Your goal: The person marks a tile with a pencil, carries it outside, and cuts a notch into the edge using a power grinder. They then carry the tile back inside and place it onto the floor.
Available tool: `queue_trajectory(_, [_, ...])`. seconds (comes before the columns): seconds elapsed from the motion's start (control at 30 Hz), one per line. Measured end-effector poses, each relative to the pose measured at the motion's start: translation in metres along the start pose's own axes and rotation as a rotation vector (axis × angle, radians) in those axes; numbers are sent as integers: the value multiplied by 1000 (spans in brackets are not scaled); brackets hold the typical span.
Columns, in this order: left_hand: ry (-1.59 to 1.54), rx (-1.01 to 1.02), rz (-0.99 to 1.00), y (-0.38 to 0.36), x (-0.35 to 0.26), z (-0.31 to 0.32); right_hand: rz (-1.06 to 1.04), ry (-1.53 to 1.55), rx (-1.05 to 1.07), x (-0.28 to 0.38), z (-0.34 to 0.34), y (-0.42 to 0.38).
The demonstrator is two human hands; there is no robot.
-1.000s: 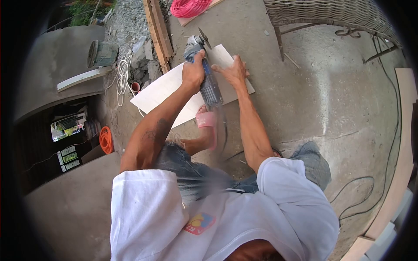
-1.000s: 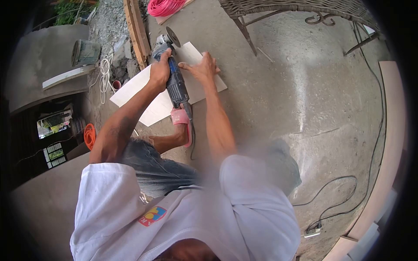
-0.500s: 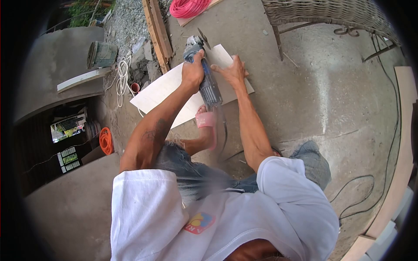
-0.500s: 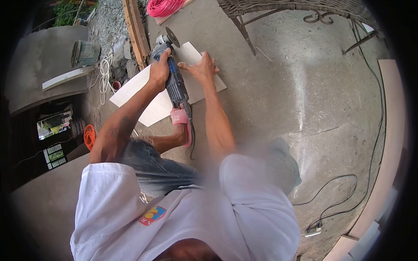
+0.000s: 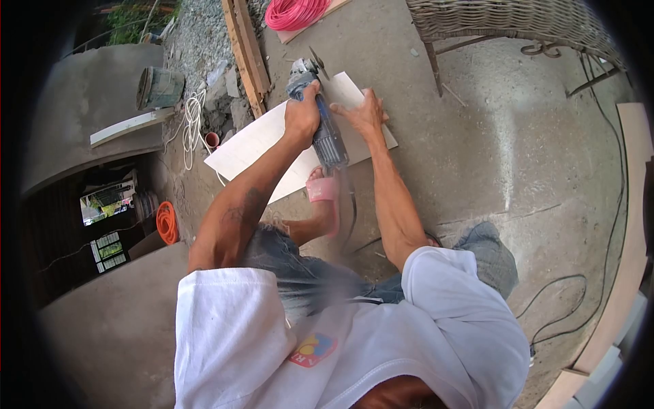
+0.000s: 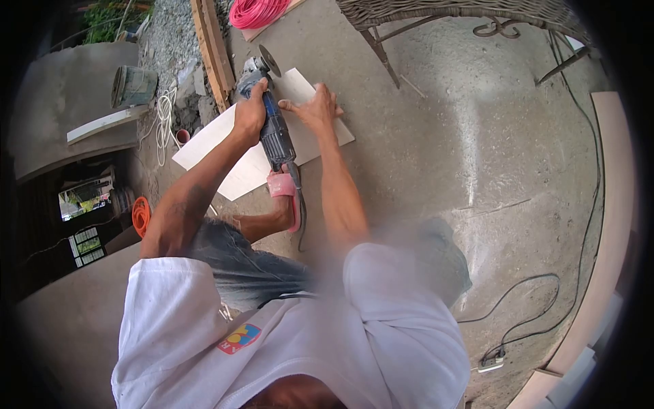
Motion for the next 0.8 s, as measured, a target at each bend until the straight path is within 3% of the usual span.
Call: queue_trajectory(0.8, [-35,16,39,0,-1,-1,22,2,19,2,-4,-2])
Point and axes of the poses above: each hand's wrist, its own y-axis towards the middle knuckle, its own z-axis out of the palm, x = y × z, the point moved 2 cm from there along y, towards the middle knuckle, and after that the axes turned 8 degrees about -y, right-handed, at the moved point
